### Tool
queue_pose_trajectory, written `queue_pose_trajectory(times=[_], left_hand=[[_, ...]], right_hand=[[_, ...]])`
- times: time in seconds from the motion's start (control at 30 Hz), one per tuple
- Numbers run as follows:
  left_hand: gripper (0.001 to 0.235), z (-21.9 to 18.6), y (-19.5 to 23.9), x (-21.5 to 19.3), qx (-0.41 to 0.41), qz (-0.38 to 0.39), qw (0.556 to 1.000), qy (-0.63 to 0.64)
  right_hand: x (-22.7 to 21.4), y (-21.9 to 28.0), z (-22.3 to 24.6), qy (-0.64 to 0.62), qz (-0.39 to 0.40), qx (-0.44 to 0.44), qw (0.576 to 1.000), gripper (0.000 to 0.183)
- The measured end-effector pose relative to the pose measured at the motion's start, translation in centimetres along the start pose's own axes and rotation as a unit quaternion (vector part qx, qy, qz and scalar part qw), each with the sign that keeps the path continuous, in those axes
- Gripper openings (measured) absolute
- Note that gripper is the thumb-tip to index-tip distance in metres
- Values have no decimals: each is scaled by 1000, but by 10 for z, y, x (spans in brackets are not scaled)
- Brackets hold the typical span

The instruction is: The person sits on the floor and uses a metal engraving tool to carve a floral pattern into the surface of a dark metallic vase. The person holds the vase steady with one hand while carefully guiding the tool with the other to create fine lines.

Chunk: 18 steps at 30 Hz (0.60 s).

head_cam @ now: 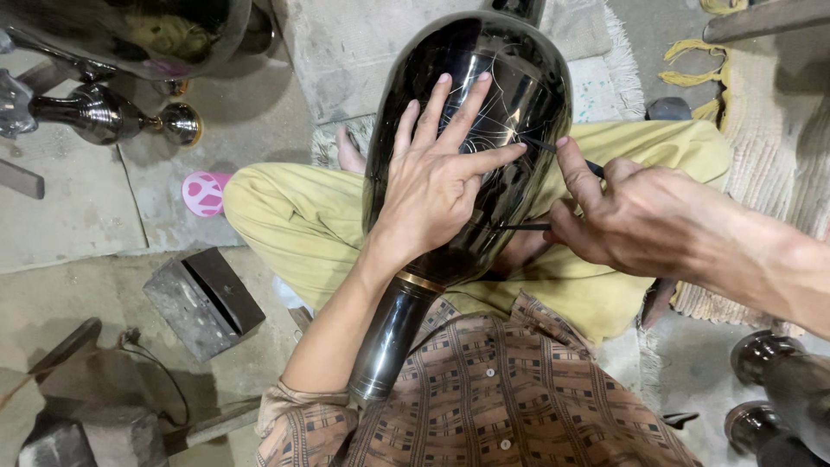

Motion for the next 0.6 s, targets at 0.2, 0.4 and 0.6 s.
queue_pose_trajectory(times=[0.2, 0.4, 0.6], left_hand=[[47, -2, -1, -1, 3, 5, 1000, -3], [45, -4, -1, -3, 4, 9, 1000, 0], [47, -5, -2, -4, 6, 17, 1000, 1]], right_hand=[[-4, -2, -4, -48, -85, 49, 994, 31], [-2, -1, -3, -63, -118, 37, 990, 39], [2, -1, -4, -53, -109, 28, 992, 33]])
Point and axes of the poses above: each hand's wrist, its own y-axis away from the middle knuckle, its own x-axis out of the palm, z = x × y, the point moved 4 cm from there along -y, towards the middle knuckle, and after that the axes turned 11 degrees about x, right-handed, at the moved point
